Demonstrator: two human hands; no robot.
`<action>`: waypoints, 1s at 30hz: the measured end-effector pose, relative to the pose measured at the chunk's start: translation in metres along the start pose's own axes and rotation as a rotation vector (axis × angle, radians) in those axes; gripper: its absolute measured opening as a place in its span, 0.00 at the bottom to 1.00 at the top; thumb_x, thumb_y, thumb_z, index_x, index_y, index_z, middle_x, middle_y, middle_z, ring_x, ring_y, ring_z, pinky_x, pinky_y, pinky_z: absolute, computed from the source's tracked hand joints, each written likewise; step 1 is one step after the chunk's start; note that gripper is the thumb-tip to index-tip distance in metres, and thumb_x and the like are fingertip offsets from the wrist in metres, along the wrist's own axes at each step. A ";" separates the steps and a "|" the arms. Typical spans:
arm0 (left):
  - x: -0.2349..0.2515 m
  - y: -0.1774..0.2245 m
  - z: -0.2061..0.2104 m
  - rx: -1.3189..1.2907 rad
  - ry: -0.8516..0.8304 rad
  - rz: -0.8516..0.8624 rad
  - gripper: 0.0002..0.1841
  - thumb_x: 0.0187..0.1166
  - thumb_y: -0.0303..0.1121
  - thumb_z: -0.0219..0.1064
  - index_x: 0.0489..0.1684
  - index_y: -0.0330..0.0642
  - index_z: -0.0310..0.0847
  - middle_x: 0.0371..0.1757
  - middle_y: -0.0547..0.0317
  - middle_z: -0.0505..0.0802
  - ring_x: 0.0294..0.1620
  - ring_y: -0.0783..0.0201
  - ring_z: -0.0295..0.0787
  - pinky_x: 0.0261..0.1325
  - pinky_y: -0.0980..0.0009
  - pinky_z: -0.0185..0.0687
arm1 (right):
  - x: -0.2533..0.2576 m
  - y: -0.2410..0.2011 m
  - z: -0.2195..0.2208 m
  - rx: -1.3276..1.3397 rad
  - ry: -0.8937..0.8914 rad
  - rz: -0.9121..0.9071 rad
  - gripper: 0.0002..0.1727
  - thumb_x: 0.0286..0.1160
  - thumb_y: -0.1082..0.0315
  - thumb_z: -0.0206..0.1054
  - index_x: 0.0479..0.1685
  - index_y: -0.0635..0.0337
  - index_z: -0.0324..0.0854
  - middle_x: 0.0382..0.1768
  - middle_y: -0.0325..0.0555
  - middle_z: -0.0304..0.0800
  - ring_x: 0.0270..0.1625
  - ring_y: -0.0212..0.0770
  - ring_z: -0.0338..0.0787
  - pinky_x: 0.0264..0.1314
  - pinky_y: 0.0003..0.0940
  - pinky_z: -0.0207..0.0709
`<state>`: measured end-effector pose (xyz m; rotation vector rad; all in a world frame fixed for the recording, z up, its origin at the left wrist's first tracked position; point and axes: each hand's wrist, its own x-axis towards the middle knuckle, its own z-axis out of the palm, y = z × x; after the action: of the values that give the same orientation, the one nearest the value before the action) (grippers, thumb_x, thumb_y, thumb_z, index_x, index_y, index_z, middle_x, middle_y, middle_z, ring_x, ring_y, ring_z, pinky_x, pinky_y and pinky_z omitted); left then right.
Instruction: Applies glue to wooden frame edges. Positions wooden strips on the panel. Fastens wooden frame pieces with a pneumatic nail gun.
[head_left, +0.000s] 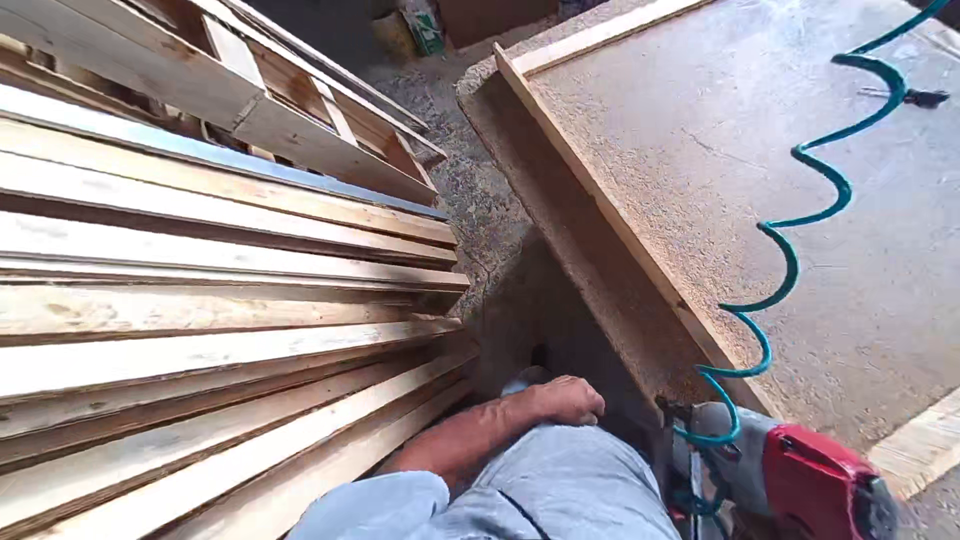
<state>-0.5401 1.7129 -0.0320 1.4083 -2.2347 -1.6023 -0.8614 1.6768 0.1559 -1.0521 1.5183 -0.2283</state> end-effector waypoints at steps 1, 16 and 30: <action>-0.028 -0.027 -0.015 -0.010 0.017 -0.077 0.13 0.84 0.40 0.66 0.57 0.45 0.90 0.55 0.49 0.95 0.61 0.47 0.92 0.67 0.38 0.83 | 0.025 -0.006 0.016 -0.025 -0.055 -0.066 0.06 0.67 0.76 0.68 0.41 0.66 0.83 0.26 0.40 0.91 0.27 0.35 0.90 0.33 0.34 0.88; -0.250 -0.343 -0.419 -0.118 0.460 -0.644 0.18 0.85 0.42 0.65 0.68 0.46 0.87 0.64 0.52 0.94 0.68 0.55 0.90 0.78 0.47 0.78 | 0.313 -0.334 0.328 -0.212 -0.277 -0.124 0.19 0.57 0.64 0.78 0.50 0.53 0.85 0.28 0.46 0.91 0.23 0.44 0.90 0.29 0.44 0.88; -0.320 -0.625 -0.841 0.079 0.189 -0.687 0.17 0.83 0.40 0.67 0.65 0.44 0.88 0.59 0.52 0.96 0.64 0.55 0.92 0.76 0.46 0.81 | 0.424 -0.557 0.527 -0.167 -0.077 0.035 0.10 0.60 0.53 0.76 0.34 0.47 0.86 0.24 0.37 0.91 0.25 0.38 0.91 0.34 0.46 0.88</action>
<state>0.4710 1.2922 0.0113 2.4147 -1.8198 -1.4260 -0.0848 1.2760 0.0949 -1.1522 1.5040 -0.0366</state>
